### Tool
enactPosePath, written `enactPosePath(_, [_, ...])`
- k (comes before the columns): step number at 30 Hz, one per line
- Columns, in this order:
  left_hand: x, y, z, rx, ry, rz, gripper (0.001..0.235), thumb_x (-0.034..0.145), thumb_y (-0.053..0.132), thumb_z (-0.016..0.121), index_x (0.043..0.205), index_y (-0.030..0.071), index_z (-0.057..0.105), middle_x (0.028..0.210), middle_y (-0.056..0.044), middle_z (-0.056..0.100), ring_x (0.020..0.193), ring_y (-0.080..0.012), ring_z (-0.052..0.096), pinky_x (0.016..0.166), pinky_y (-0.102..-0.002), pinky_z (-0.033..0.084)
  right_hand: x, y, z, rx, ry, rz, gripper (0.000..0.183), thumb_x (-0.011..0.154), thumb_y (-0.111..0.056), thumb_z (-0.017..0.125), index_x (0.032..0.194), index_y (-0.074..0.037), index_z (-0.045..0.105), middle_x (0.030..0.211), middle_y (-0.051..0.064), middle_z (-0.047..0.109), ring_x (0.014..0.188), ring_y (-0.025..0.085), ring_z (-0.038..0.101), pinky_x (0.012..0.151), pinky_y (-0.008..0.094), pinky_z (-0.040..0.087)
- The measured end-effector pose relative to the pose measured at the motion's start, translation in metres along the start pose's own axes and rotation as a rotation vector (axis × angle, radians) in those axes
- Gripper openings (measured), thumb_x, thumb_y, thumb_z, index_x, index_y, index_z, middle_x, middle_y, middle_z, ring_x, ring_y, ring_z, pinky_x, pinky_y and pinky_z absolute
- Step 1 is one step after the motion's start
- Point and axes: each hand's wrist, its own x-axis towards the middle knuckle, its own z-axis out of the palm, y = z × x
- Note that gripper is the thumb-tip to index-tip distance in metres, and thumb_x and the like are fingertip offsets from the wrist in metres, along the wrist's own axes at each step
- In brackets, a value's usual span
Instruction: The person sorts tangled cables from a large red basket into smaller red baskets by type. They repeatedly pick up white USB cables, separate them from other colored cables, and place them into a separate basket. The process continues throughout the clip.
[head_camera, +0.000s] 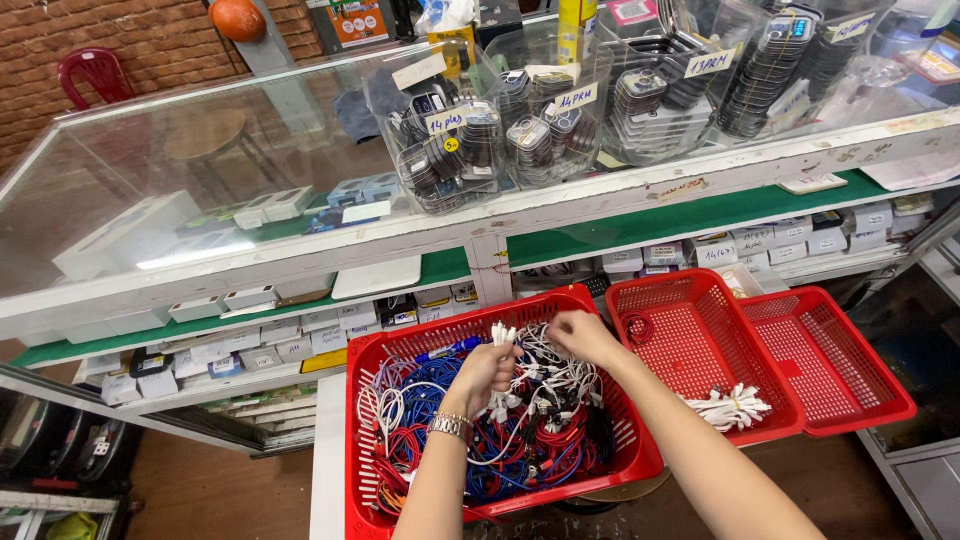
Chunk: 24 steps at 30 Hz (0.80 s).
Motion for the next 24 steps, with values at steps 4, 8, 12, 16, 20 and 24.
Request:
enactPosePath(4, [0.012,-0.025,-0.019,-0.164,0.134,0.046,0.026,0.109,0.021,0.042,0.101,0.002,0.058,0.059,0.008,0.034,0.047,-0.0054,0.025,0.041,-0.024,0.022,0.002,0.053,0.030,-0.611,0.002,0.047,0.016,0.091,-0.005,0.061,0.102,-0.002,0.073,0.105,0.025,0.074,0.099,0.035,0.074,0.090,0.041,0.057])
enactPosePath(8, [0.015,-0.042,-0.035,-0.254,0.187,0.034,0.024,0.109,0.021,0.042,0.102,0.002,0.055,0.061,0.007,0.036,0.047,-0.0058,0.025,0.042,-0.024,0.022,0.006,0.072,0.054,-0.698,0.155,-0.077,0.018,0.084,-0.004,0.067,0.100,-0.002,0.073,0.116,0.025,0.066,0.103,0.039,0.069,0.090,0.047,0.055])
enactPosePath(12, [0.012,-0.044,-0.043,-0.348,0.209,0.072,0.024,0.109,0.022,0.041,0.105,0.002,0.055,0.062,0.007,0.035,0.048,-0.0056,0.026,0.043,-0.024,0.024,0.009,0.051,0.032,-0.733,0.078,0.005,0.014,0.094,-0.015,0.066,0.102,-0.006,0.073,0.103,0.016,0.072,0.093,0.026,0.071,0.089,0.042,0.057])
enactPosePath(16, [0.003,-0.037,-0.028,-0.330,0.203,0.113,0.025,0.109,0.023,0.043,0.104,0.002,0.055,0.063,0.006,0.036,0.049,-0.0056,0.027,0.044,-0.024,0.024,0.002,0.012,-0.006,-0.098,-0.153,0.080,0.015,0.097,-0.020,0.063,0.103,-0.008,0.070,0.086,0.006,0.072,0.070,0.012,0.068,0.065,0.028,0.058])
enactPosePath(20, [-0.008,-0.024,0.004,-0.453,0.173,0.145,0.032,0.107,0.032,0.048,0.106,0.002,0.060,0.062,0.006,0.038,0.049,-0.0048,0.029,0.045,-0.022,0.024,-0.009,-0.016,0.010,0.390,-0.032,-0.042,0.019,0.100,-0.023,0.065,0.101,-0.004,0.068,0.076,0.002,0.068,0.065,0.008,0.061,0.057,0.022,0.048])
enactPosePath(24, [-0.013,-0.018,0.017,-0.303,0.163,0.280,0.027,0.103,0.031,0.058,0.102,0.005,0.063,0.060,0.010,0.034,0.047,-0.0021,0.027,0.043,-0.020,0.022,-0.023,-0.023,0.047,0.484,0.007,-0.085,0.018,0.100,-0.019,0.063,0.103,-0.002,0.068,0.077,0.002,0.069,0.066,0.009,0.061,0.059,0.023,0.051])
